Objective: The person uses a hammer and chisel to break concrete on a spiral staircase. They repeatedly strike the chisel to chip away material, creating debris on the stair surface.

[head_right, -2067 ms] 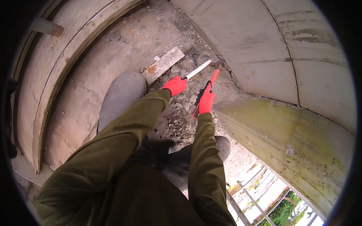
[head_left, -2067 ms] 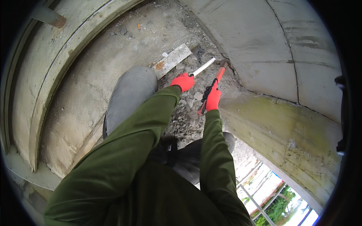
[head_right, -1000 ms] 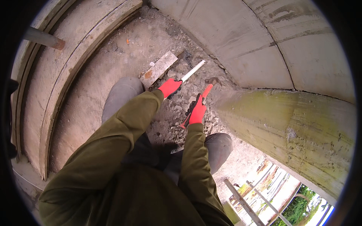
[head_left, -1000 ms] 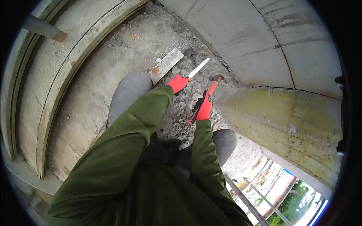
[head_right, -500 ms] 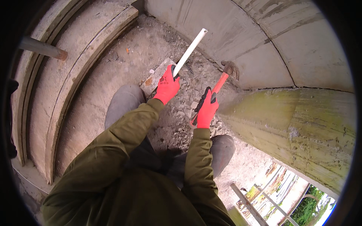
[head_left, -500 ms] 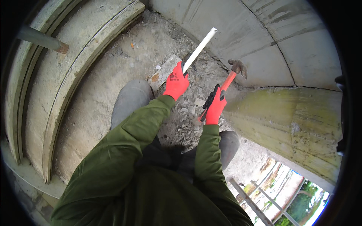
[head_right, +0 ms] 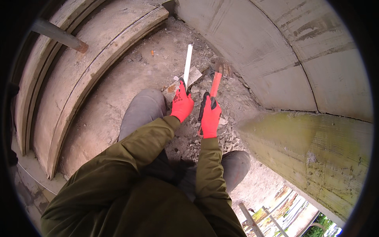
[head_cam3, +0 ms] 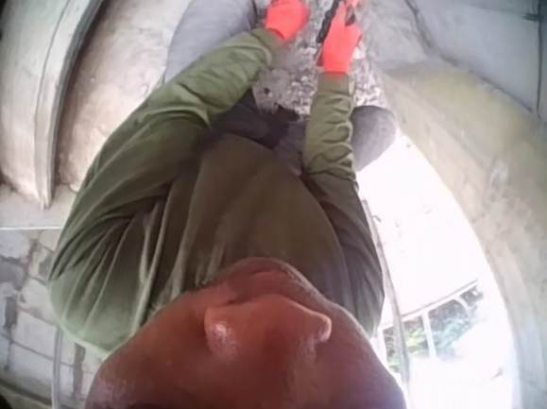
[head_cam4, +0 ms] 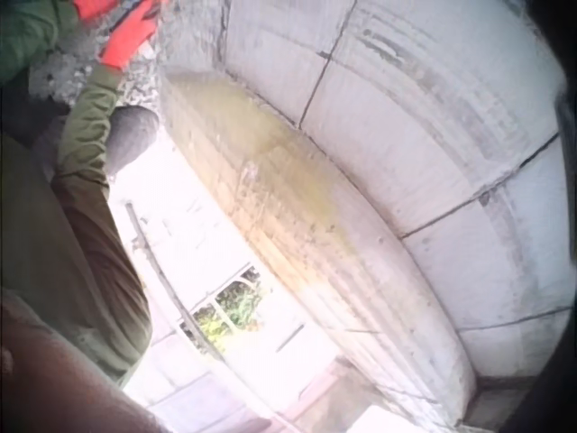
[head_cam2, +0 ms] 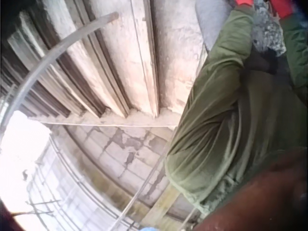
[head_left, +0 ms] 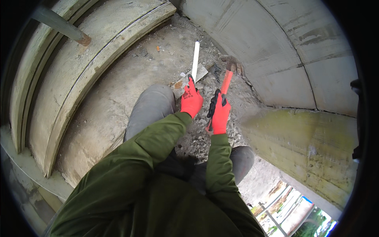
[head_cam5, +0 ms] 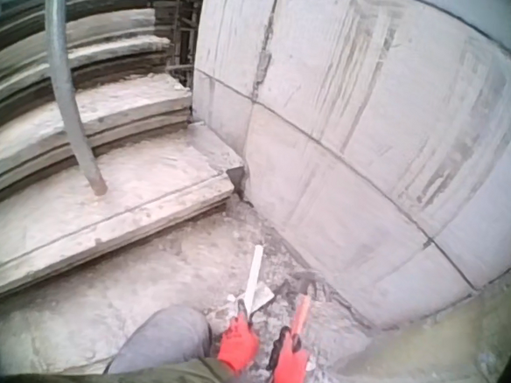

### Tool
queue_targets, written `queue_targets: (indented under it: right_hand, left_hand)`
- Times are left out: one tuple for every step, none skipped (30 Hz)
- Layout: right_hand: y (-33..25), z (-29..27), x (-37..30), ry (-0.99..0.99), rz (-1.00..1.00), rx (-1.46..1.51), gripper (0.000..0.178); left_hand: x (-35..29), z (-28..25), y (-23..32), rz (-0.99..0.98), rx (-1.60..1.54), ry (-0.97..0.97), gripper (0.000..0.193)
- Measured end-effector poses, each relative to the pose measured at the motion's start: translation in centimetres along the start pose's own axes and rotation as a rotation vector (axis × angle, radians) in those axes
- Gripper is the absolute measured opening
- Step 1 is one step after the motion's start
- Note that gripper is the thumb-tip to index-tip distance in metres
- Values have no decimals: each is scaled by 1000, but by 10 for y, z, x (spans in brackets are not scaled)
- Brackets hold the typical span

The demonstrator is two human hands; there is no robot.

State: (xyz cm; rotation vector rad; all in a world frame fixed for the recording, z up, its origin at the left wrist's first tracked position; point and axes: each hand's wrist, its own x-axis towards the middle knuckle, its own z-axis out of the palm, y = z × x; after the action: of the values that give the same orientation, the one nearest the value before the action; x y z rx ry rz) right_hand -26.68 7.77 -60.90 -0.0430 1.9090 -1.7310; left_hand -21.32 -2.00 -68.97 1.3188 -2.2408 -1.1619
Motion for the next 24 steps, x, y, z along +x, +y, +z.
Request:
queue_targets:
  right_hand:
    - [-2,2,2,-13,-20,-30,32]
    - [-4,3,5,-26,-41,-59,32]
    - [-6,5,7,-37,-62,-88,33]
    - [-9,8,7,-54,-63,-82,33]
    - [-12,10,7,-71,-65,-77,33]
    - [-16,12,8,-88,-66,-71,33]
    - [-20,14,11,-85,-73,-90,33]
    - [-25,15,16,-83,-79,-109,33]
    - [-30,17,20,-82,-84,-127,33]
    - [-36,22,22,-105,-104,-104,34]
    - [-44,26,23,-123,-125,-81,34]
    - [-51,32,23,-142,-144,-57,34]
    - [-57,36,24,-133,-178,-76,35]
    - [-50,38,31,-113,-207,-136,35]
    - [-32,39,44,-94,-235,-196,36]
    - [-12,39,58,-69,-260,-257,37]
    - [2,32,71,-45,-220,-495,44]
    - [19,23,86,-35,-140,-552,47]
    - [31,14,102,-18,-68,-605,49]
    - [24,24,111,-29,-3,-641,52]
    - [14,16,114,-75,115,-616,55]
    - [-11,30,103,-113,94,-487,55]
    - [-33,45,76,-162,112,-359,54]
    - [-42,41,63,-160,124,-240,54]
  left_hand:
    - [0,2,0,1,-26,-2,72]
    - [1,3,0,3,-52,-4,72]
    - [0,4,0,14,-70,9,70]
    - [-2,4,-2,-8,-76,-11,70]
    - [-3,5,-3,-30,-82,-30,69]
    - [-5,6,-5,-51,-88,-50,69]
    - [-5,6,-5,-66,-81,-66,69]
    - [-6,6,-5,-81,-73,-82,69]
    - [-6,5,-5,-96,-64,-97,68]
    - [-7,5,-8,-98,-79,-86,68]
    - [-7,6,-9,-98,-96,-79,68]
    - [-7,6,-12,-99,-111,-70,68]
    - [-7,4,-9,-135,-121,-101,68]
    - [-6,5,-9,-133,-115,-81,69]
    - [-5,7,-8,-132,-109,-60,69]
    - [-7,9,-9,-131,-102,-46,70]
    - [-11,10,-5,-171,-113,-88,70]
    - [-11,6,-3,-205,-122,-123,70]
    - [-8,5,4,-228,-135,-156,71]
    - [-2,1,3,-226,-142,-173,70]
    - [-2,-3,3,-221,-149,-192,70]
    - [-2,-5,-7,-243,-145,-202,70]
    - [-3,3,-28,-172,-107,-29,70]
    - [-9,6,-33,-205,-94,-54,70]
